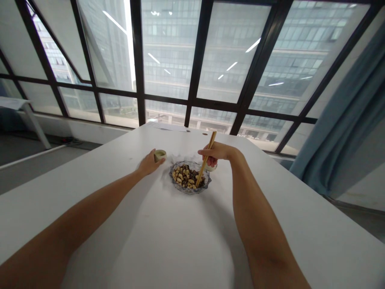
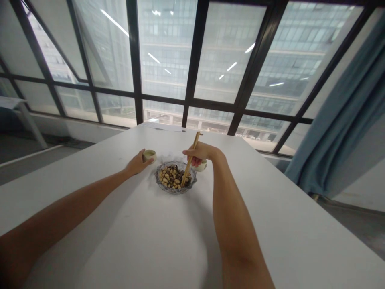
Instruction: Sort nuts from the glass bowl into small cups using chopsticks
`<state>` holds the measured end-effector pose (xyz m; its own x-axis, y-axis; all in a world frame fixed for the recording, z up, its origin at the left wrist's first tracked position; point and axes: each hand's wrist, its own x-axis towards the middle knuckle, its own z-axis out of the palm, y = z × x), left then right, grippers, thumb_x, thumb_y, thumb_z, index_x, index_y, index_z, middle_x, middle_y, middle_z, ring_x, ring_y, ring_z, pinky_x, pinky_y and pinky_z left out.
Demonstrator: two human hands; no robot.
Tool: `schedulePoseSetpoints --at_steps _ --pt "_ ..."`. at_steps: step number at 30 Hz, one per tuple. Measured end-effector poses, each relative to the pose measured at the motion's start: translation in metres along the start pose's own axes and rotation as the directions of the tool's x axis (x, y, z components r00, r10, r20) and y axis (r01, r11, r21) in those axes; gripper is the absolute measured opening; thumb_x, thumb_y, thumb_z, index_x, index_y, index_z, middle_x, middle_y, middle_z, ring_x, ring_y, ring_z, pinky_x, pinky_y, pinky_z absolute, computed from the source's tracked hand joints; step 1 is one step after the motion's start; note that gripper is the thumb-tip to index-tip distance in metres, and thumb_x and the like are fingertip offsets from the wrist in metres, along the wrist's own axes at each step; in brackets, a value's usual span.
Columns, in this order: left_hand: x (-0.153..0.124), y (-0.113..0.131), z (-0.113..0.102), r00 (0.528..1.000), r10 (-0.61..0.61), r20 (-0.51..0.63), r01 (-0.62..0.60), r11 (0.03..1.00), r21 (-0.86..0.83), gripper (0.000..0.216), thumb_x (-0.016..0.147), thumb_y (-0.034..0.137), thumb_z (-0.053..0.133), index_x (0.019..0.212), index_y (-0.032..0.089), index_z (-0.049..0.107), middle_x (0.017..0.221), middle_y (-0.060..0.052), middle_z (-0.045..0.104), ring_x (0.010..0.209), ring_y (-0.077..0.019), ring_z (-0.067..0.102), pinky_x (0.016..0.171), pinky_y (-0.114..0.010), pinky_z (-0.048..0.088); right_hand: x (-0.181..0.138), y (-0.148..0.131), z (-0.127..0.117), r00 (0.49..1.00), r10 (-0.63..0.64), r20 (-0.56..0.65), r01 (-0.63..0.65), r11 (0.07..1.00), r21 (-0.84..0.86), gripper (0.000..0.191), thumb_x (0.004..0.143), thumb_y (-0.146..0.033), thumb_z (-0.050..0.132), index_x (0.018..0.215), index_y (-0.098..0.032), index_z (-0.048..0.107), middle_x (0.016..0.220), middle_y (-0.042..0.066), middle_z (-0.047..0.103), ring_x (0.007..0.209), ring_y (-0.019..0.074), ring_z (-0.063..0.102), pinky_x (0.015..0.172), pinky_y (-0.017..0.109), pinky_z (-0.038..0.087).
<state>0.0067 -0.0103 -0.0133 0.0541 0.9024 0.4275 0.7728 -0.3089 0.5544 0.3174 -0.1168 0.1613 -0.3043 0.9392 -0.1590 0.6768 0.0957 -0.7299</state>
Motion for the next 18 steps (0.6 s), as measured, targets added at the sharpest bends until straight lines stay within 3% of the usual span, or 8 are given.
schedulePoseSetpoints --at_steps 8,18 --pt "0.001 -0.004 0.002 1.000 0.004 0.008 -0.004 1.000 -0.027 0.083 0.082 0.066 0.059 0.146 0.018 0.036 0.145 -0.017 0.051 0.131 -0.0315 0.052 0.108 -0.041 0.041 0.010 0.002 0.002 0.984 -0.121 -0.129 0.129 0.990 0.059 0.041 0.083 -0.050 0.074 0.064 -0.014 0.064 0.051 0.007 0.068 0.045 0.0157 0.065 0.040 0.021 0.054" --pt "0.001 -0.007 0.002 1.000 0.008 -0.003 -0.008 0.999 -0.035 0.081 0.082 0.064 0.060 0.145 0.018 0.037 0.144 -0.017 0.053 0.128 -0.0308 0.054 0.107 -0.041 0.042 0.004 0.004 -0.014 0.927 -0.192 -0.323 0.206 0.979 0.010 0.045 0.084 -0.053 0.072 0.063 -0.014 0.063 0.050 0.007 0.067 0.037 0.0127 0.060 0.036 0.020 0.050"
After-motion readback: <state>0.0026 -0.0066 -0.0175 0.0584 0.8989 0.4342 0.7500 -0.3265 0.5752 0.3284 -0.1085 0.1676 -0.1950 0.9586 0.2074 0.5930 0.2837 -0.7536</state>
